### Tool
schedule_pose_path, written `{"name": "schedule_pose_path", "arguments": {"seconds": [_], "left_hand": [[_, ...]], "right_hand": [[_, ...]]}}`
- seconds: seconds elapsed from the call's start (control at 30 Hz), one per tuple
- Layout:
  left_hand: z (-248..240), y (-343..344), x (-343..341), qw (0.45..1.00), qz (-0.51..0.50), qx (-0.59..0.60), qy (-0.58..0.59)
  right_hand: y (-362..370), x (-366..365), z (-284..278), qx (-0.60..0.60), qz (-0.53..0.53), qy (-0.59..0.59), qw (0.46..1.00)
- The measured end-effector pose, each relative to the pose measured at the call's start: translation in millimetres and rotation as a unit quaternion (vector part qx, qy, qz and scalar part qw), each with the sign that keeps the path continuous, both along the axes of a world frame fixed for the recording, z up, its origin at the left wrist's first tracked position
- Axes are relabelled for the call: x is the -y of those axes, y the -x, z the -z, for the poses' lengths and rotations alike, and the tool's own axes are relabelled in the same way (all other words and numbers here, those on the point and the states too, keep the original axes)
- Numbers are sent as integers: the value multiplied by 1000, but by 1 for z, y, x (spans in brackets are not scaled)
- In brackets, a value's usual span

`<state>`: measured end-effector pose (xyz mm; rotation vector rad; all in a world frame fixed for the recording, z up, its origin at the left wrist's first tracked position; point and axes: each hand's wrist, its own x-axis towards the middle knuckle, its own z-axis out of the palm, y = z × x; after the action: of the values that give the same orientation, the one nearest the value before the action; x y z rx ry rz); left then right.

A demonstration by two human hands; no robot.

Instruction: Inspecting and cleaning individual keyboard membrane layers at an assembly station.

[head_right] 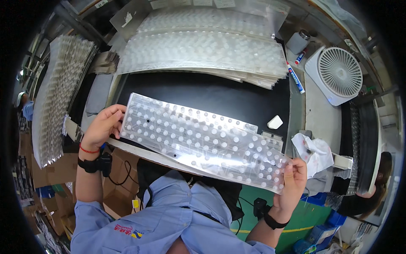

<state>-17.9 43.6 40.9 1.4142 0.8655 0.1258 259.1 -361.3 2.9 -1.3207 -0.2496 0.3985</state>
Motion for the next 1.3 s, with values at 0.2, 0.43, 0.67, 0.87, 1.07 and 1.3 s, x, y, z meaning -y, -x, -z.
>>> {"name": "schedule_pose_path", "arguments": {"seconds": [0.2,0.43,0.67,0.87,1.07,1.3], "left_hand": [[3,-14,-3,995,68,21,-69],[-4,-34,12,993,89,67,-41],[-4,-30,-10,974,88,116,-177],[-26,-46,-32,963,22,240,-121],[-20,-47,-54,952,30,303,-28],[-19,-39,-64,936,25,346,-59]], "right_hand": [[1,19,-4,-48,35,-29,998],[1,36,-1,-29,5,20,999],[1,33,-6,-39,-45,69,996],[13,8,-18,-39,-29,129,991],[23,-19,-12,69,-29,191,979],[29,-33,-14,296,-13,402,866]]}}
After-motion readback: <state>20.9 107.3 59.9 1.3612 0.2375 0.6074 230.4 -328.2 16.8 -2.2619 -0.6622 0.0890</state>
